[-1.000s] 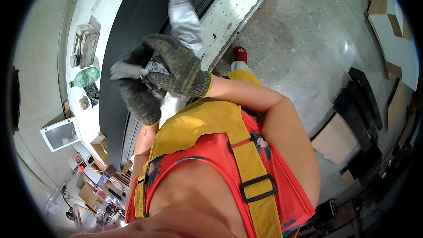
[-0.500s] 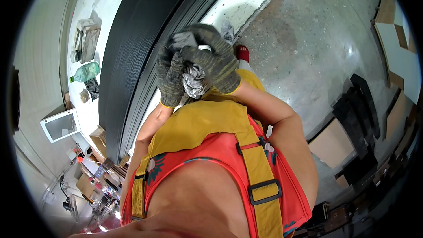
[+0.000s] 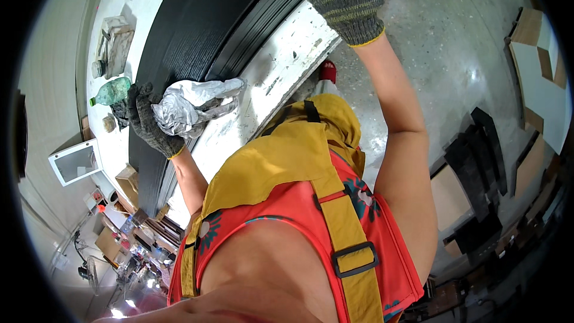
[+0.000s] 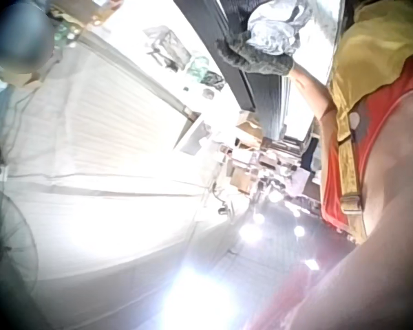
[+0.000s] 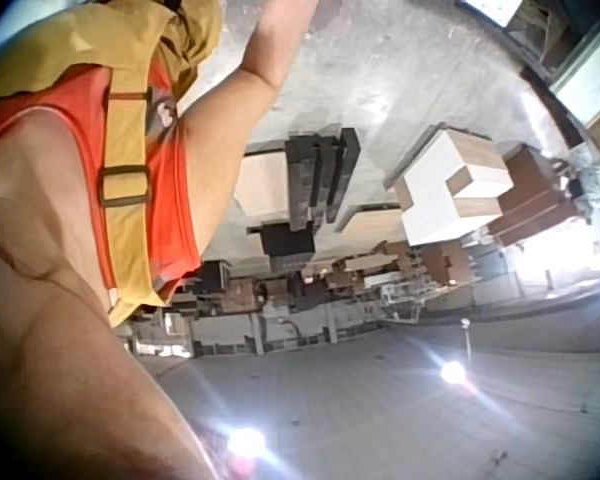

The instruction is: The person wipes a long black curved object on a white workbench using a white cloth. They repeatedly rub the surface along its length, occasionally repositioning the cloth and adjusting their grip.

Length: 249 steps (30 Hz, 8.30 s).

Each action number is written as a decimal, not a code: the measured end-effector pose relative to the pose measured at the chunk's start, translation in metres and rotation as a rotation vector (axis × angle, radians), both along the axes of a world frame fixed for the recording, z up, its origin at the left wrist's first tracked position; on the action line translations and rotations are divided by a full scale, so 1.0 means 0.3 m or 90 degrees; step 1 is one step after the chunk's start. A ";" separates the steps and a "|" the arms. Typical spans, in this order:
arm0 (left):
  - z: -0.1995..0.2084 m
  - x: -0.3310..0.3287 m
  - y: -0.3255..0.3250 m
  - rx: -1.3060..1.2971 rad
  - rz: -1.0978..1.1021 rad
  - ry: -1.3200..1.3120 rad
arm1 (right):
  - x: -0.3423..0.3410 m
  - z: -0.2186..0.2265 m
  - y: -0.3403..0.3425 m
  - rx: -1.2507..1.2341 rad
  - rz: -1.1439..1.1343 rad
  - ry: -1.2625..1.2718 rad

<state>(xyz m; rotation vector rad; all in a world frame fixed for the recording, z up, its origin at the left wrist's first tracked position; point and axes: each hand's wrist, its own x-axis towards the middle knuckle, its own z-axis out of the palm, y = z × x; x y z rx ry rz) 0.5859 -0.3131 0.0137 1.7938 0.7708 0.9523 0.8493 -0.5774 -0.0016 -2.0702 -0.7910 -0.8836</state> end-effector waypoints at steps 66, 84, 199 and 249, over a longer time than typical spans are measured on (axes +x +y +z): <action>-0.013 -0.009 -0.011 -0.011 0.061 0.012 | 0.034 -0.015 0.011 -0.145 -0.023 -0.057; -0.030 -0.064 0.058 0.380 -0.036 0.154 | -0.043 -0.216 -0.188 -0.066 -0.007 0.091; -0.031 0.923 -0.215 0.635 -0.611 0.154 | 0.776 -0.047 0.153 0.423 0.329 0.507; 0.079 -0.252 0.045 0.311 -0.433 0.288 | 0.274 -0.080 0.053 0.433 0.307 0.503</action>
